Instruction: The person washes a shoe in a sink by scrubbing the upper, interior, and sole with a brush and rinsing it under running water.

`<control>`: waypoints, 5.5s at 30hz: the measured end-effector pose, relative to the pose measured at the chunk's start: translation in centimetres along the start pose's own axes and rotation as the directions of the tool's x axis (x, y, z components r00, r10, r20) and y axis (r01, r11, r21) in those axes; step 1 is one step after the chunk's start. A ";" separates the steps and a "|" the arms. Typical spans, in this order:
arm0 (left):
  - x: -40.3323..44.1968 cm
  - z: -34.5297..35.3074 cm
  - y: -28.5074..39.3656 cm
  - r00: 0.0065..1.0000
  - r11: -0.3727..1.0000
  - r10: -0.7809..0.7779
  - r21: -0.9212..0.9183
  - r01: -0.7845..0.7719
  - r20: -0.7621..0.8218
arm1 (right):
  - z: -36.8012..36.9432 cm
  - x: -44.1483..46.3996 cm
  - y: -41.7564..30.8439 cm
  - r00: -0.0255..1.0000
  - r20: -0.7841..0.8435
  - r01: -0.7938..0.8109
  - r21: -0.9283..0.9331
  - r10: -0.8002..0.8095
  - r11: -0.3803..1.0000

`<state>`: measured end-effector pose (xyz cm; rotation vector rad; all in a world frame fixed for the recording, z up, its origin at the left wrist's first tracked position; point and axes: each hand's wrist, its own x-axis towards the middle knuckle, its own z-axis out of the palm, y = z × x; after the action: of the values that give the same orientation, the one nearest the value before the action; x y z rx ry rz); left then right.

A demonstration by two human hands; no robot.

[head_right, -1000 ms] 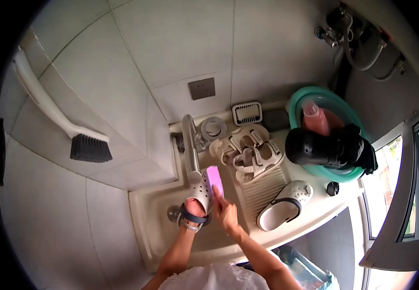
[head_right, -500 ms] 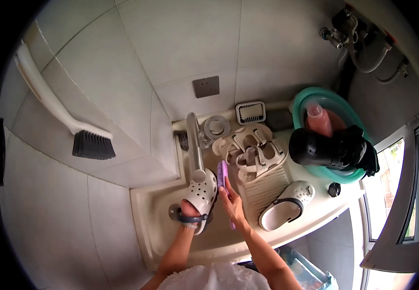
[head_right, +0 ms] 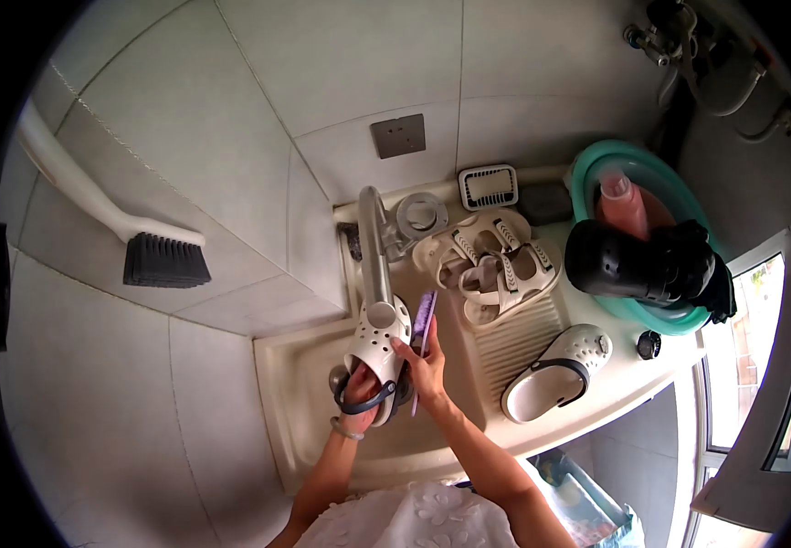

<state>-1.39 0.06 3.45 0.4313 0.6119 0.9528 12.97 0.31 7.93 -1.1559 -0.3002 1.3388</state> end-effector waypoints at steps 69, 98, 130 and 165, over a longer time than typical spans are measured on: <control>5.0 1.7 -3.7 0.853 0.519 0.521 0.802 -0.296 -0.023 | -1.8 -0.3 -0.8 0.917 0.158 0.308 -0.863 -0.366 0.401; 1.1 4.2 -1.8 0.822 0.300 0.567 0.918 -0.261 0.048 | -2.4 0.9 -2.2 0.897 0.181 0.328 -0.884 -0.402 0.334; 4.7 5.0 1.1 0.981 0.995 0.097 0.054 -0.090 -0.168 | -4.0 -5.4 -1.7 0.969 0.078 0.246 -0.331 -0.233 0.911; 7.1 7.0 4.0 0.863 0.385 0.262 0.773 -0.505 0.433 | -0.2 -0.3 -7.2 0.882 -0.020 0.407 -0.467 -0.470 0.785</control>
<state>3.76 7.64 9.03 1.6922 0.7623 0.9437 17.33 1.34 13.64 -1.4461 -0.7668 0.7827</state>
